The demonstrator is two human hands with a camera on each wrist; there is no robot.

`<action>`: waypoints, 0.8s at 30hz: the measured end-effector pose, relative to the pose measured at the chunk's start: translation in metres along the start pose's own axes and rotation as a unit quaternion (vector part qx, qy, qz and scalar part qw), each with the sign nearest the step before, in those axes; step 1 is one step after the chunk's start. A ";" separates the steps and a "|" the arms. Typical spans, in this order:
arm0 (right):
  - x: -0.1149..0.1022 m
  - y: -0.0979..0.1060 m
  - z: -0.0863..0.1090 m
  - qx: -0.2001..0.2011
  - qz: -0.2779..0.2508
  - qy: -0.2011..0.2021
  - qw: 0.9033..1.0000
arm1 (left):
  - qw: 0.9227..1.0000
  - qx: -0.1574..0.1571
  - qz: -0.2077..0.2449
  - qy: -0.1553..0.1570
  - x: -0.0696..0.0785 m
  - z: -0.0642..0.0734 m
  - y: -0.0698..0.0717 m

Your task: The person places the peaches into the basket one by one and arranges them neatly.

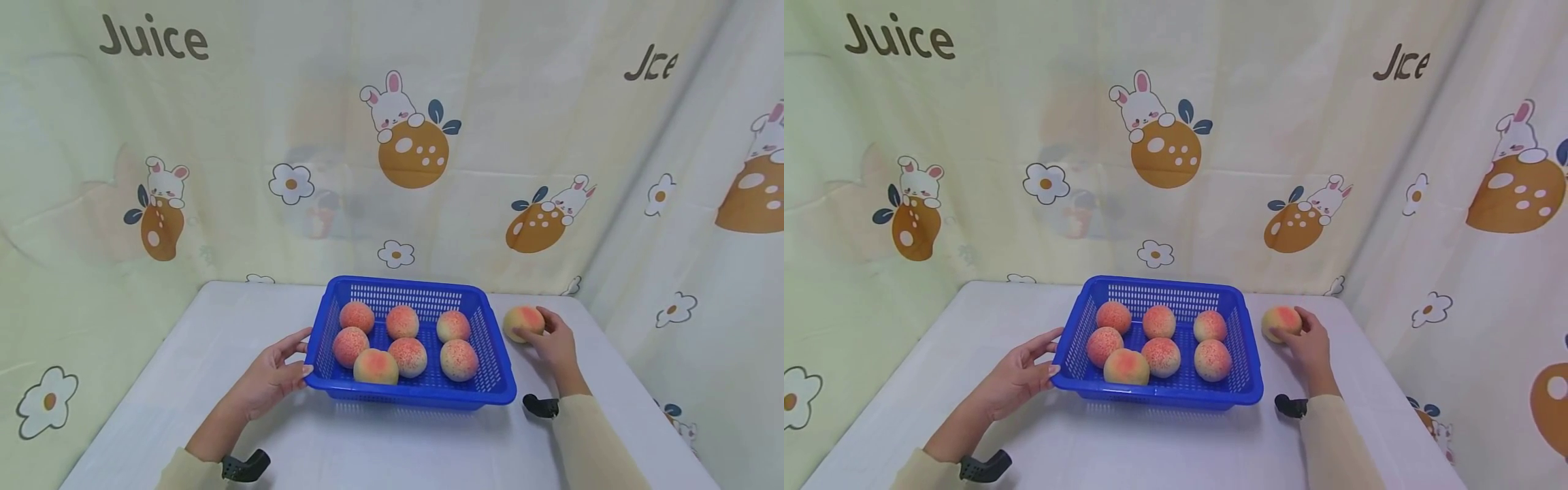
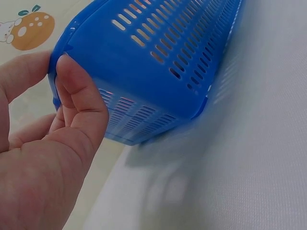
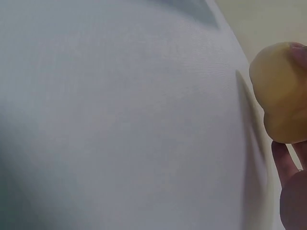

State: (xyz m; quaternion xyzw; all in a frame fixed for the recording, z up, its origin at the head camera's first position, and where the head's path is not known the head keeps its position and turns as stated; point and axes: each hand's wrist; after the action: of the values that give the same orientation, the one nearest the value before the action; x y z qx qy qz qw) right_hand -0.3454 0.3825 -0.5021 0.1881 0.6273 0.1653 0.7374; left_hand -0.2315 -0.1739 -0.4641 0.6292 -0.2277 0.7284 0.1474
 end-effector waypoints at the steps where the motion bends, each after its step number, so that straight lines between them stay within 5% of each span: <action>1: 0.000 0.000 0.001 -0.001 0.000 0.002 1.000 | 1.000 0.000 0.000 0.000 0.000 0.000 0.000; 24: -0.007 0.009 0.038 0.019 0.011 0.026 0.999 | 1.000 -0.007 0.004 -0.002 0.001 0.000 0.001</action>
State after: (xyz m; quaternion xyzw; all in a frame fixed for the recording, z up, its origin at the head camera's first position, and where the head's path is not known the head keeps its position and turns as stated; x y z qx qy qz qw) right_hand -0.3092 0.3843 -0.4861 0.2043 0.6470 0.1663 0.7155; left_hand -0.2321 -0.1748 -0.4632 0.6287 -0.2358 0.7261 0.1482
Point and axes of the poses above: each hand's wrist, its own z-axis away from the middle knuckle, its own y-axis out of the back of the hand, x = y × z, and after that the axes turned 15 degrees about -x, right-handed
